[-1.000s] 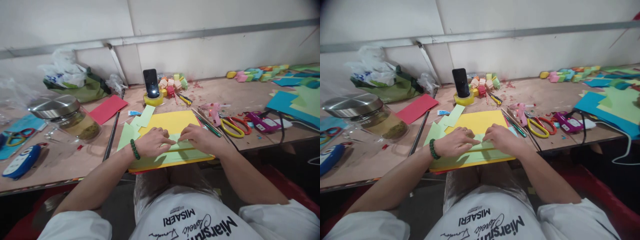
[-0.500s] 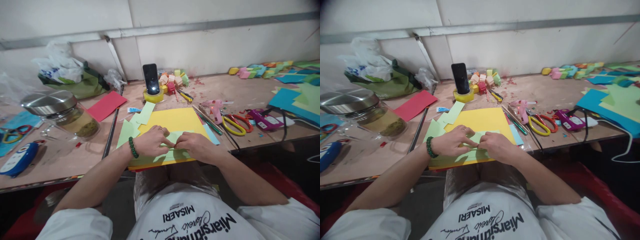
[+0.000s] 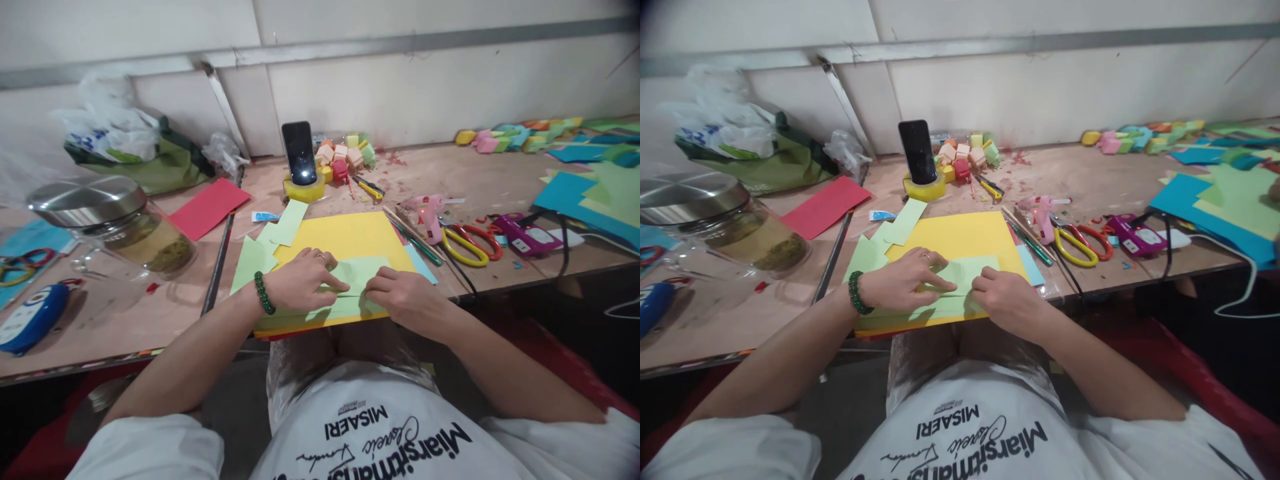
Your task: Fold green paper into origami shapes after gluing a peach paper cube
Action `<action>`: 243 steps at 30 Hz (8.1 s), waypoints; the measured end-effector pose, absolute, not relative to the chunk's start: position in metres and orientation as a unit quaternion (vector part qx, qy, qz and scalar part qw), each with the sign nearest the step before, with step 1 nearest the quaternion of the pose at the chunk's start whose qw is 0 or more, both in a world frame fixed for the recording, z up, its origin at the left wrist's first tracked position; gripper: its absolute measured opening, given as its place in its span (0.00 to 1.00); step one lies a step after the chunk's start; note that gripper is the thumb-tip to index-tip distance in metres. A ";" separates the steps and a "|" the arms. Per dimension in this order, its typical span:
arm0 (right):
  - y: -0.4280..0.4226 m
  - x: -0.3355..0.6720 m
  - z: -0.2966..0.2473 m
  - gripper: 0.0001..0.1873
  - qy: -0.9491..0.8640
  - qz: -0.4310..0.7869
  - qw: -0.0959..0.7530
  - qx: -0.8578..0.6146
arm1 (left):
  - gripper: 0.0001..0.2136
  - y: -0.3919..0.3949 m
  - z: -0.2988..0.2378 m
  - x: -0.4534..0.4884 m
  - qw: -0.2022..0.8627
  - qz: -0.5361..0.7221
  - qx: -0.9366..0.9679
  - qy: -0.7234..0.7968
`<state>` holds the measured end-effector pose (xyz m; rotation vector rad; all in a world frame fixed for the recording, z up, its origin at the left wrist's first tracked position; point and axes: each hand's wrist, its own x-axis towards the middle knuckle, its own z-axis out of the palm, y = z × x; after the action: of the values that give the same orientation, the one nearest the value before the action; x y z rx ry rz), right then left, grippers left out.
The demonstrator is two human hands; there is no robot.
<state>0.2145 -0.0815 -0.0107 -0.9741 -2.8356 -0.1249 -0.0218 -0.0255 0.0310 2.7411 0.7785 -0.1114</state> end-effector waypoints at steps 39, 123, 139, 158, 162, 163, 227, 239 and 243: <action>-0.096 0.243 -0.015 0.16 -0.912 -0.001 0.112 -0.393 | 0.20 -0.098 0.012 -0.013 -0.055 0.008 0.947 0.316; -0.081 0.211 0.012 0.08 -0.865 -0.195 0.400 -0.233 | 0.10 -0.105 -0.006 -0.025 -0.146 0.406 0.837 0.338; -0.095 0.229 -0.044 0.22 -0.860 0.008 0.368 -0.353 | 0.12 -0.090 -0.013 -0.041 -0.035 0.169 0.898 0.405; -0.073 0.239 -0.047 0.17 -0.756 0.063 0.329 -0.562 | 0.11 -0.065 -0.007 -0.043 0.028 0.152 0.834 0.530; -0.068 0.235 -0.051 0.16 -0.750 0.012 0.324 -0.577 | 0.13 -0.065 -0.010 -0.040 -0.033 0.136 0.835 0.531; -0.068 0.234 -0.052 0.15 -0.748 -0.002 0.321 -0.581 | 0.13 -0.066 -0.010 -0.038 -0.060 0.129 0.827 0.544; -0.106 0.213 -0.003 0.09 -0.846 -0.222 0.346 -0.340 | 0.07 -0.138 0.008 -0.005 -0.181 0.185 0.889 0.378; -0.109 0.211 -0.013 0.13 -0.897 -0.171 0.275 -0.301 | 0.07 -0.130 0.004 -0.004 -0.071 0.113 0.936 0.325; -0.098 0.222 -0.026 0.16 -0.899 -0.079 0.275 -0.331 | 0.15 -0.120 0.002 -0.021 0.036 0.159 0.913 0.373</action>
<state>0.2217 -0.0985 -0.0261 -0.8884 -2.4166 -0.2121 -0.0212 -0.1202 0.0018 2.8051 1.1449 0.4896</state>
